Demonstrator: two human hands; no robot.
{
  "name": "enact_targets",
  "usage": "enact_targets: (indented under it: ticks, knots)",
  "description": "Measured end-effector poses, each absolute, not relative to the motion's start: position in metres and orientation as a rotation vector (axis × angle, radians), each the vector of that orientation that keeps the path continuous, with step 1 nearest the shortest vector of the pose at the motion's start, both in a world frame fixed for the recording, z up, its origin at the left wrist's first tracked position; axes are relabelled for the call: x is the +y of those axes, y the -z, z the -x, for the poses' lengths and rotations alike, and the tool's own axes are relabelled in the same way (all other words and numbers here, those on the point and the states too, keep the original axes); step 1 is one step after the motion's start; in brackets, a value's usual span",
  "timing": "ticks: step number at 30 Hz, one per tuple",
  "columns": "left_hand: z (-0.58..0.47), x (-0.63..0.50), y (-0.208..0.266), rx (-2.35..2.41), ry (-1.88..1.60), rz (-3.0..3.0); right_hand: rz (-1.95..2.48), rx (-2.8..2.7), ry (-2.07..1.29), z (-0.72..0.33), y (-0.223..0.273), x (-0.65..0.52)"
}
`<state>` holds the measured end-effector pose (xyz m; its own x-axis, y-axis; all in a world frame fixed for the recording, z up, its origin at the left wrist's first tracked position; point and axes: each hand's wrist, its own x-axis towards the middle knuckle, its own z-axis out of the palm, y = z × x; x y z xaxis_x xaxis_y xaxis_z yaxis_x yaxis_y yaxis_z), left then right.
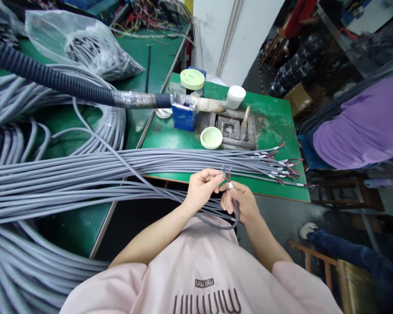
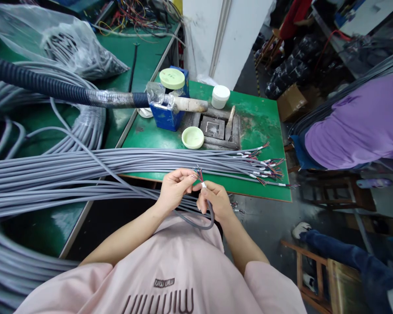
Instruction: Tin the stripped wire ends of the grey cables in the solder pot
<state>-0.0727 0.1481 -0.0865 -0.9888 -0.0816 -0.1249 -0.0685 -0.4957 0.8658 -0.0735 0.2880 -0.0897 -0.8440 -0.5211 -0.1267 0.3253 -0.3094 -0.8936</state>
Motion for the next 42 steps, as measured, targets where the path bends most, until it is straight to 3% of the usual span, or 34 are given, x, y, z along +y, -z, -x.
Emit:
enact_targets:
  ticks: [6,13,20,23,27,30,35,42]
  knots:
    - [0.069,0.149,0.086,-1.627,2.552,-0.28,0.206,1.708,2.033,0.094,0.077,0.29]
    - [0.071,0.15,0.092,-1.571,2.648,-0.315,0.274,1.866,1.993,0.112,0.067,0.285]
    - [0.079,0.148,0.092,-1.523,2.623,-0.273,0.602,2.329,1.747,0.131,0.051,0.281]
    - [0.083,0.133,0.093,-1.698,2.353,-0.153,0.853,2.666,1.592,0.159,0.039,0.279]
    - [0.091,0.104,0.107,-2.151,1.506,-0.025,0.981,2.911,1.222,0.21,0.032,0.266]
    - [0.095,0.091,0.123,-2.327,1.104,-0.014,1.013,2.952,0.896,0.24,0.037,0.25]
    - [0.096,0.091,0.133,-2.356,0.976,0.028,1.101,2.934,0.392,0.259,0.05,0.23]
    - [0.096,0.091,0.13,-2.36,0.963,0.028,1.087,2.91,0.091,0.262,0.059,0.224]
